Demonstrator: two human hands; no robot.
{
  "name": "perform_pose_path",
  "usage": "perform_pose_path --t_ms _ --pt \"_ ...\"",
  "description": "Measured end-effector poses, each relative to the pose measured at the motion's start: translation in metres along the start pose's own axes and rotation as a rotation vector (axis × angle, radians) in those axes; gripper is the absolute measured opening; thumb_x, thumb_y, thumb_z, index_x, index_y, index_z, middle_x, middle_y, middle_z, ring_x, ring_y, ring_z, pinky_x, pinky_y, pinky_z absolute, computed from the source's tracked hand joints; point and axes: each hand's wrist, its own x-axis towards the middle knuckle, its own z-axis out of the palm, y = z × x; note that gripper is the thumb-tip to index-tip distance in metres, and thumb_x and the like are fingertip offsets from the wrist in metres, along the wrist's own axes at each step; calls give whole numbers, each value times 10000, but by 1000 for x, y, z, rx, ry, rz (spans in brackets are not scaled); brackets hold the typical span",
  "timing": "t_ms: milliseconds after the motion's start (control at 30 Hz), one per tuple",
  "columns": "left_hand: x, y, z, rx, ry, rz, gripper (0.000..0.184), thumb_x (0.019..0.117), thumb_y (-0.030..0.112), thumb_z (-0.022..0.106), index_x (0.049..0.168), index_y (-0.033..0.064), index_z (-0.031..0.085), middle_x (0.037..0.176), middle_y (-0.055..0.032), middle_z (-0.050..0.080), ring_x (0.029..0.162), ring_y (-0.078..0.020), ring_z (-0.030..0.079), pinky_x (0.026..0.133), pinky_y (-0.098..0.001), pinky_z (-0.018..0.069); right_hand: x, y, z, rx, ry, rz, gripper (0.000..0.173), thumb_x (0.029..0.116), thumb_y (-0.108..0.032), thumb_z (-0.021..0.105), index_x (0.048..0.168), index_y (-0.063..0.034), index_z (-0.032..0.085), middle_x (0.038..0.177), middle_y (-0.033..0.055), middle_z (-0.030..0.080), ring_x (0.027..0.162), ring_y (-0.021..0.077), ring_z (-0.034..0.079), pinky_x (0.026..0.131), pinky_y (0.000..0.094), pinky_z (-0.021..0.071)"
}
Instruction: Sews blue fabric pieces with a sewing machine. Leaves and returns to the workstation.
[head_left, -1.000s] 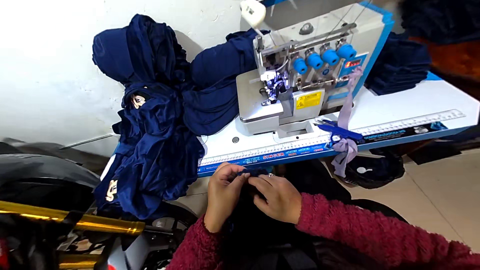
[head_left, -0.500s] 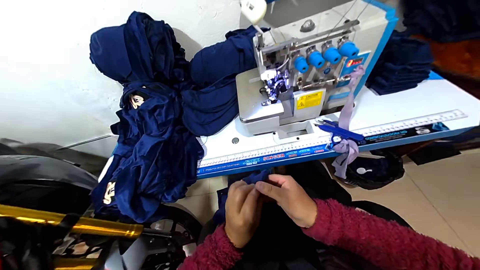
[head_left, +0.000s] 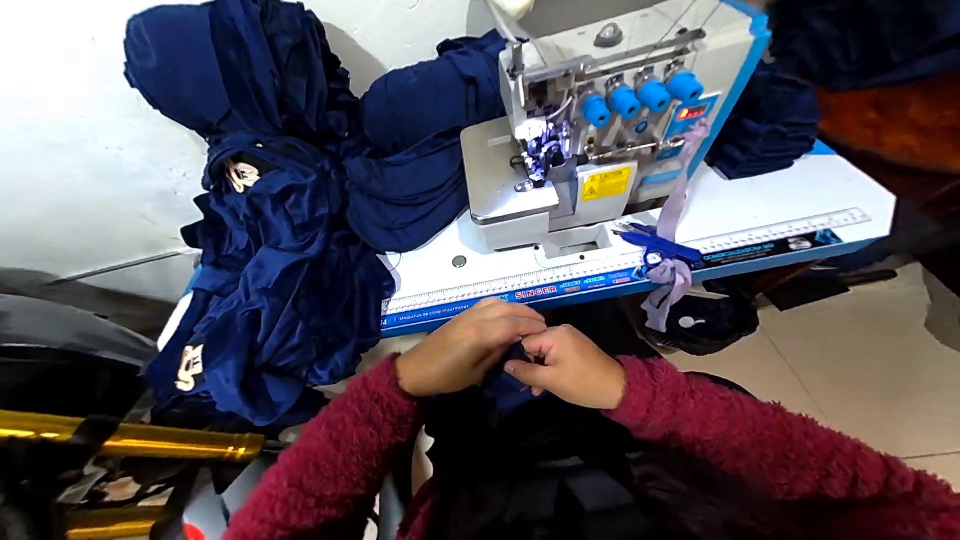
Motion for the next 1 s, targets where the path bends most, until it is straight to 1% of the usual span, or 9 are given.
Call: perform_pose_path --t_ms 100,233,400,567,667,800,867,933,1000 --pt "3 -6 -13 -23 -165 53 252 1036 67 507 1176 -3 705 1130 -98 719 1126 -193 658 1034 -352 508 -1 -3 -6 -8 -39 3 269 946 -185 707 714 -58 657 611 -18 654 526 11 611 519 196 525" --pt "2 -8 -19 -19 -190 44 206 1016 98 565 1003 21 755 951 -61 698 974 -146 647 926 -291 519 0 -8 -12 17 -119 51 265 958 -183 711 737 -44 664 622 -2 662 529 28 623 525 207 538" --pt "11 -5 -20 177 -171 93 191 996 113 592 950 36 761 926 -70 708 946 -198 656 863 -326 533 4 -5 -17 64 -160 131 216 967 -176 713 810 -29 704 639 14 679 531 45 634 538 216 550" --pt "23 -9 -29 143 -232 101 186 1018 93 529 945 26 687 985 -92 685 1027 -221 646 931 -354 527 7 0 -21 69 -191 152 217 981 -182 700 837 -20 697 680 28 696 554 48 650 556 213 561" --pt "29 -10 -31 -96 -234 5 166 1036 96 503 998 -13 622 1176 -138 662 1150 -188 638 1011 -334 535 7 2 -22 71 -185 118 222 978 -179 704 828 -15 703 682 29 702 548 48 649 545 213 559" --pt "23 -17 -22 -335 -377 -221 227 1026 78 558 1233 -15 585 1056 -62 701 851 -71 679 771 -254 596 7 2 -22 54 -200 104 242 970 -198 708 795 -32 696 644 17 679 529 43 631 529 218 547" --pt "18 -20 -20 -378 -493 -329 205 1042 123 559 1188 16 656 964 -34 708 800 -54 666 735 -246 583 6 3 -21 18 -240 107 261 976 -227 695 792 -43 693 643 5 668 534 34 622 535 217 542" --pt "14 -22 -21 -387 -595 -379 222 1045 165 559 1090 13 715 984 -42 703 895 -70 655 833 -273 547 5 3 -18 -24 -281 113 276 986 -256 669 817 -39 695 656 4 652 543 29 607 540 219 532" --pt "10 -22 -17 -446 -609 -423 216 1036 171 576 1020 25 734 961 -22 696 879 -44 637 812 -243 528 3 4 -16 -62 -321 105 294 997 -275 650 856 -22 705 687 24 665 564 45 619 564 238 545"
